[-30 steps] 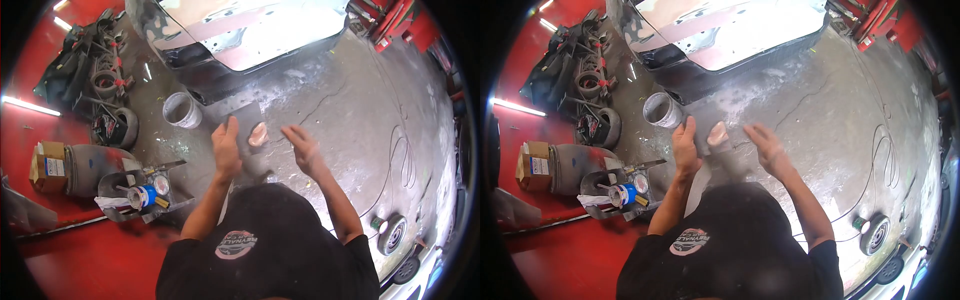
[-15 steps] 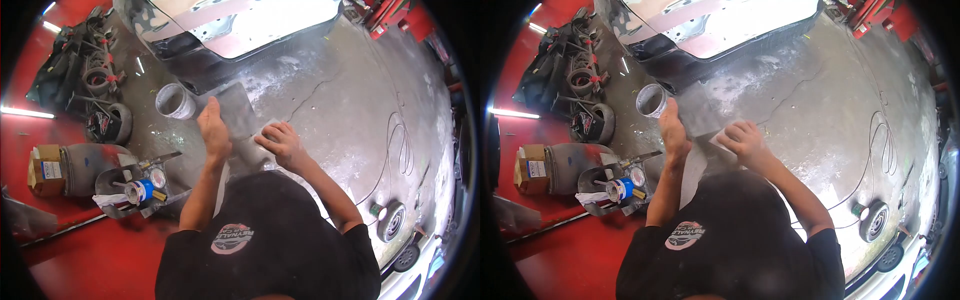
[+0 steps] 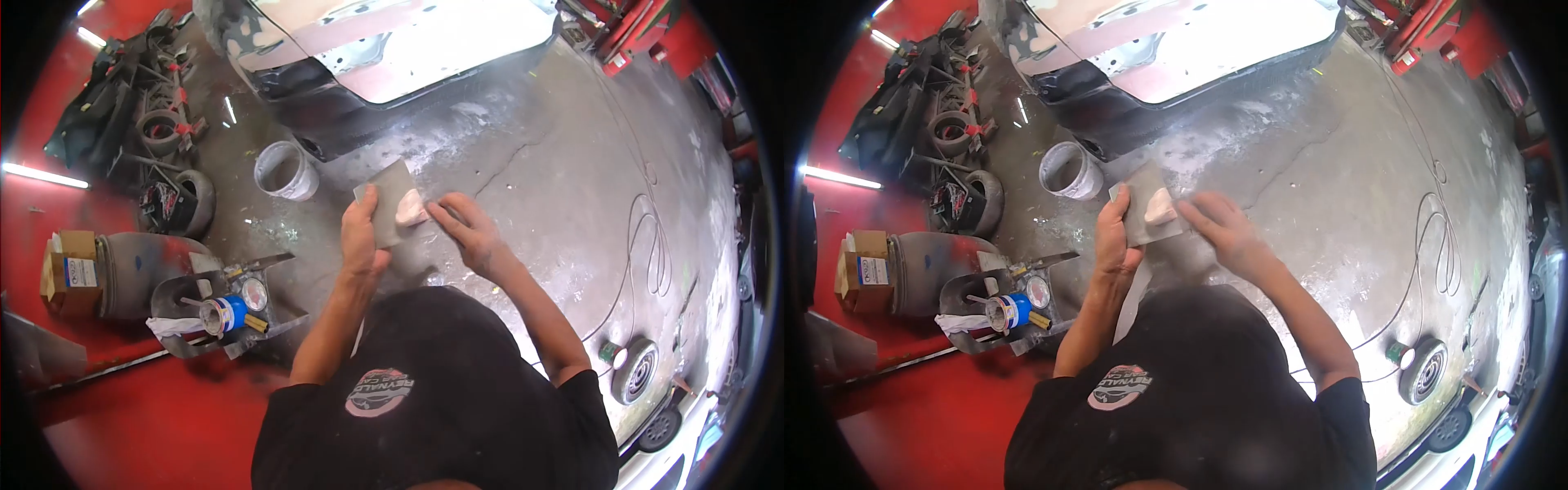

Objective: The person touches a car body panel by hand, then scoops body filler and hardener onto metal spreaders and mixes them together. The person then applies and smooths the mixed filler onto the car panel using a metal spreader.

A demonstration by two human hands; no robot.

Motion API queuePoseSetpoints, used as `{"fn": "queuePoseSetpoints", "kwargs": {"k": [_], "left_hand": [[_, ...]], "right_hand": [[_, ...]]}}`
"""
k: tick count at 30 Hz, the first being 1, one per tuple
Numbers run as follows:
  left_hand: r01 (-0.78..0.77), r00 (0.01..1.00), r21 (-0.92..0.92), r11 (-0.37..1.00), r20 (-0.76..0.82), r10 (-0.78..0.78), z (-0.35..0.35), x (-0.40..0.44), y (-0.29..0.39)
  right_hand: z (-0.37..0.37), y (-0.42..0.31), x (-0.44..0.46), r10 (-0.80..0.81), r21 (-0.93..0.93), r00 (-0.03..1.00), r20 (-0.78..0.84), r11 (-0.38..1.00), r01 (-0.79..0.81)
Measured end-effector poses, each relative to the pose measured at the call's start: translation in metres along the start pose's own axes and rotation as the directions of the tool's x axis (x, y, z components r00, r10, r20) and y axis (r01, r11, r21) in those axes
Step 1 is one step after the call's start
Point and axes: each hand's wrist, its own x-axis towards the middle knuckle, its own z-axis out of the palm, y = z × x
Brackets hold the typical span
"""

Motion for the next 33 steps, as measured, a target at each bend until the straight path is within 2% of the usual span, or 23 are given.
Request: {"fn": "queuePoseSetpoints", "kwargs": {"k": [1,2,3,5,6,8,9,12,16,19,22,23,24,27,29,30,32,33], "left_hand": [[-0.024,0.999,0.010,1.000,0.033,0.023,-0.004,0.003,0.004],[-0.132,0.991,0.157,0.979,0.011,0.131,-0.003,0.003,0.008],[-0.245,0.967,0.299,0.922,0.001,0.257,0.001,0.001,0.009],[-0.346,0.924,0.518,0.783,0.041,0.381,0.000,0.007,0.009],[-0.324,0.932,0.605,0.728,0.072,0.356,-0.006,0.010,0.004],[-0.401,0.898,0.610,0.683,0.115,0.424,0.003,0.005,-0.011],[-0.431,0.885,0.609,0.666,0.139,0.445,0.008,0.006,-0.014],[-0.485,0.833,0.564,0.668,0.066,0.549,0.010,0.009,-0.006],[-0.449,0.839,0.562,0.695,-0.002,0.544,-0.011,0.014,-0.012],[-0.453,0.830,0.529,0.718,-0.044,0.556,-0.023,0.018,-0.007],[-0.489,0.824,0.450,0.747,-0.042,0.565,-0.018,0.018,0.023],[-0.518,0.811,0.451,0.727,-0.012,0.585,-0.012,0.016,0.032],[-0.544,0.797,0.452,0.707,0.017,0.603,-0.010,0.014,0.036],[-0.210,0.972,0.152,0.966,-0.071,0.223,-0.008,0.011,0.021],[-0.063,0.997,-0.019,0.998,-0.054,0.061,0.008,-0.006,0.017],[0.015,0.999,-0.105,0.994,-0.035,-0.019,0.012,-0.012,0.017],[-0.014,1.000,-0.099,0.995,0.014,0.016,0.003,-0.008,0.016],[-0.029,0.999,-0.093,0.995,0.034,0.032,-0.003,-0.008,0.017]], "right_hand": [[0.003,0.015,-0.015,0.074,-0.042,0.995,0.065,0.997,-0.071],[0.005,0.022,-0.021,0.139,-0.087,0.983,0.119,0.988,-0.130],[0.002,0.017,-0.015,0.164,-0.084,0.986,0.034,0.983,-0.161],[-0.008,0.001,0.009,0.188,-0.057,0.975,-0.119,0.979,-0.196],[-0.010,-0.006,0.025,0.087,-0.120,0.993,-0.081,0.988,-0.096],[-0.018,-0.021,0.047,-0.084,-0.255,0.996,-0.003,0.964,0.081],[-0.013,-0.033,0.053,-0.093,-0.258,0.996,-0.009,0.962,0.087],[0.007,-0.041,0.042,-0.159,-0.231,0.987,-0.001,0.961,0.155],[0.016,-0.040,0.027,-0.170,-0.228,0.985,0.037,0.958,0.174],[0.017,-0.031,0.016,-0.134,-0.167,0.988,0.079,0.975,0.145],[0.013,-0.009,0.003,0.027,-0.061,0.996,0.080,0.998,-0.022],[0.006,-0.014,0.004,0.101,0.060,0.994,0.045,0.993,-0.104],[-0.006,-0.026,0.015,0.050,0.081,0.999,0.015,0.995,-0.051],[-0.016,-0.048,0.038,-0.113,0.085,0.992,-0.052,0.990,0.117],[-0.009,-0.054,0.040,-0.235,0.021,0.972,-0.028,0.972,0.235],[-0.005,-0.051,0.037,-0.197,0.014,0.979,-0.047,0.980,0.198],[0.010,-0.030,0.028,-0.130,0.006,0.989,-0.074,0.991,0.131],[0.014,-0.015,0.015,-0.055,-0.026,0.998,-0.019,0.998,0.055]]}}
